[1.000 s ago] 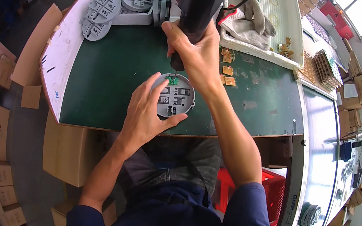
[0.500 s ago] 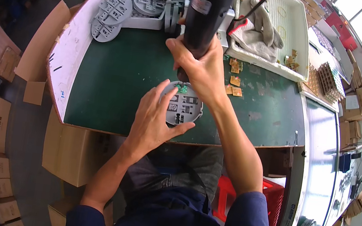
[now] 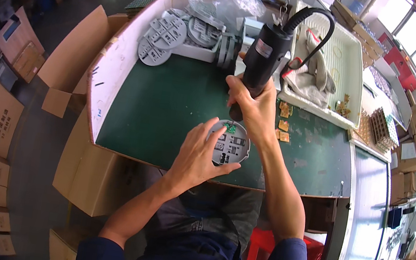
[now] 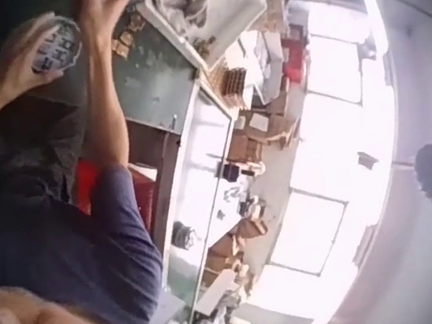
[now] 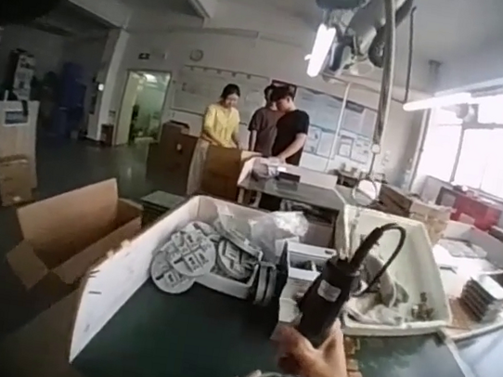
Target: Manually assembling electronic circuit boards into circular plastic housings and securing them using an overhead electric screwdriver.
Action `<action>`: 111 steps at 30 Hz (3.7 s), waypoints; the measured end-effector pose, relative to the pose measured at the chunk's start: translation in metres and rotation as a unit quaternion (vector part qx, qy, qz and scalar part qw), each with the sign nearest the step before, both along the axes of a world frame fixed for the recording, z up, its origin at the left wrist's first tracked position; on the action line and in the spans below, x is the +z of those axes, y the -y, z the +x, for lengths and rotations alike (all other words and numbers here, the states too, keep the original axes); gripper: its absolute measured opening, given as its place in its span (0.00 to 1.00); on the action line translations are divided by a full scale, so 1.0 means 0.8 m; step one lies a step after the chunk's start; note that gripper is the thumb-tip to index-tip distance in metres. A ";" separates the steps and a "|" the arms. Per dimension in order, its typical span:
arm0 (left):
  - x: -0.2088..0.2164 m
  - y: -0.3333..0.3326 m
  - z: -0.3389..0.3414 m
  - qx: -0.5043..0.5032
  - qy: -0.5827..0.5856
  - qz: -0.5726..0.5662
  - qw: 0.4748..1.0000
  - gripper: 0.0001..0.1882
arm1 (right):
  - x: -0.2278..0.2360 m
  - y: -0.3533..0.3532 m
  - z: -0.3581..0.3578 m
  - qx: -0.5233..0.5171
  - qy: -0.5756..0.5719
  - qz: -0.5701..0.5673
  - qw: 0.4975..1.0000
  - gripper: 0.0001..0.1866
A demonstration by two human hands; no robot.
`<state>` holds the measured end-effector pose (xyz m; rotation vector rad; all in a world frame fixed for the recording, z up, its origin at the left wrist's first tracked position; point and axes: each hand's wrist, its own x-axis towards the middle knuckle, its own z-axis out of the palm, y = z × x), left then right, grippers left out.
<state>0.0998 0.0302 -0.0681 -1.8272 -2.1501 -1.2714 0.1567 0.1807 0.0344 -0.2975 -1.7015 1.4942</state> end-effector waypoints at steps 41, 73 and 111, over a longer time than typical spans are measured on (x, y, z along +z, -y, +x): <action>0.063 -0.114 -0.331 0.210 -0.202 0.010 0.956 0.60 | -0.071 -0.115 0.349 -0.217 0.529 0.309 0.760 0.49; 0.020 0.002 -0.106 -0.179 0.529 -0.108 0.823 0.22 | -0.063 -0.025 0.184 -0.259 0.249 0.288 0.888 0.17; 0.072 0.017 -0.020 -0.132 0.057 0.108 0.984 0.09 | -0.088 0.041 0.130 0.120 0.060 -0.116 0.984 0.18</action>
